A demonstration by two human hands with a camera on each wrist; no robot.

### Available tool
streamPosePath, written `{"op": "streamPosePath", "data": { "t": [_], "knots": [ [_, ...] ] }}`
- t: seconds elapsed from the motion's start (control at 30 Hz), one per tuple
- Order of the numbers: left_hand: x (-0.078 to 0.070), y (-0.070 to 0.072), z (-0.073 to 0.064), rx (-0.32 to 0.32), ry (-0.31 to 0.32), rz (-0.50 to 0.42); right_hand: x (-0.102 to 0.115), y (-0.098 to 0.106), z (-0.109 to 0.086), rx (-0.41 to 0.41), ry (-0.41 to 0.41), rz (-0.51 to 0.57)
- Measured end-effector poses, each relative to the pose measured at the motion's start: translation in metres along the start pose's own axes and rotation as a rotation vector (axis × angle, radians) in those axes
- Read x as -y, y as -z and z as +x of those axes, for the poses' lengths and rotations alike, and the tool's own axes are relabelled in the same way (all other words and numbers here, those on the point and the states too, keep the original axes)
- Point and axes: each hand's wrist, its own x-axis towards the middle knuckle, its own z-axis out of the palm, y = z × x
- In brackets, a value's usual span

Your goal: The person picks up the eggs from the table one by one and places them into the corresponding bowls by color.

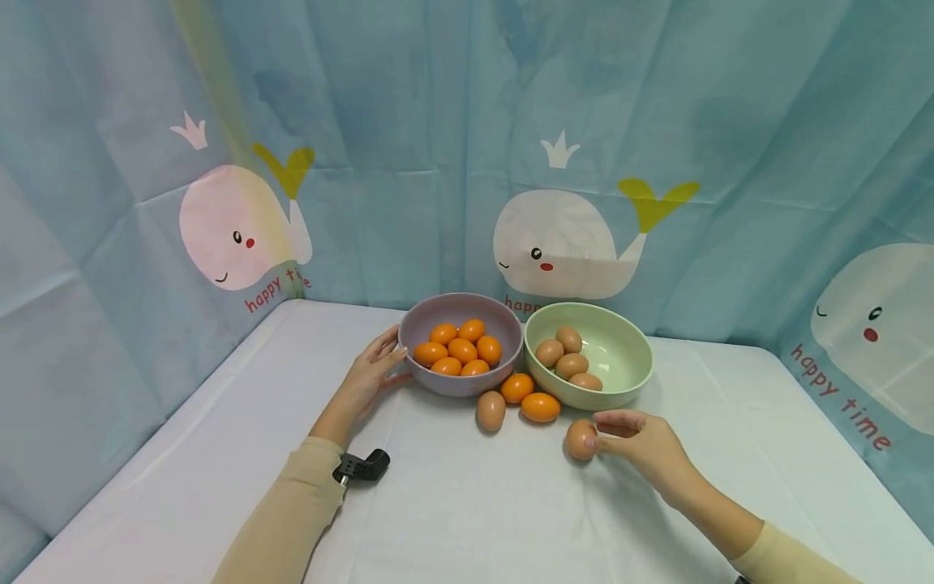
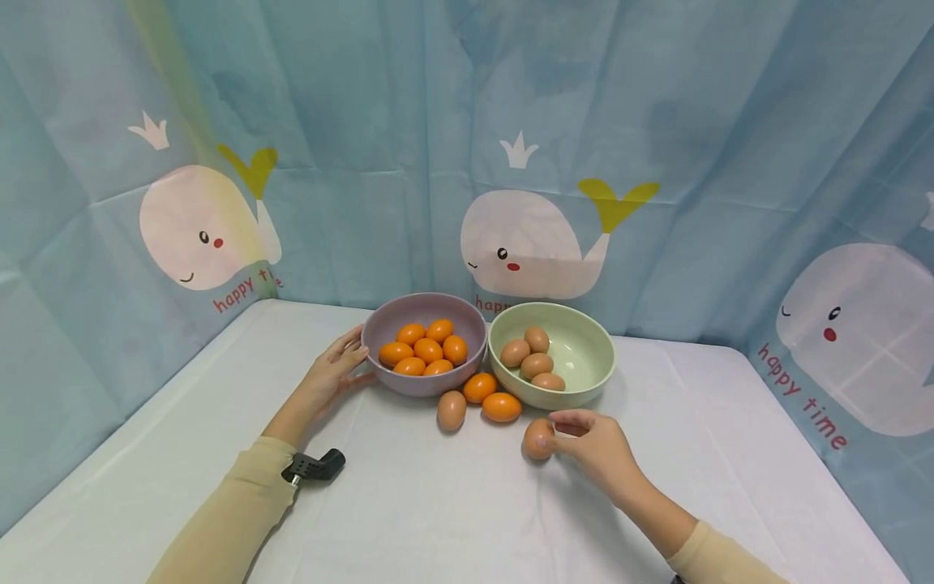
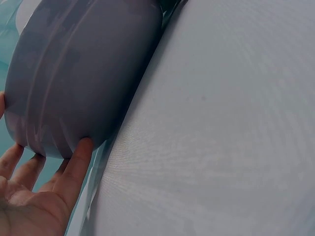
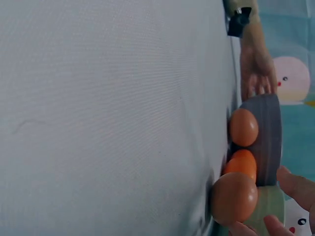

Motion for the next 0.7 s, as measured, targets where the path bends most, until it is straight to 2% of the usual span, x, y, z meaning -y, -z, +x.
{"op": "streamPosePath", "data": {
  "t": [0.47, 0.7],
  "knots": [
    [0.000, 0.000, 0.000, -0.007, 0.010, -0.002, -0.012, -0.011, 0.015, 0.052, -0.029, 0.066],
    [0.001, -0.001, 0.000, -0.014, 0.007, -0.008, -0.012, -0.013, 0.016, 0.072, -0.047, 0.092]
  ]
}}
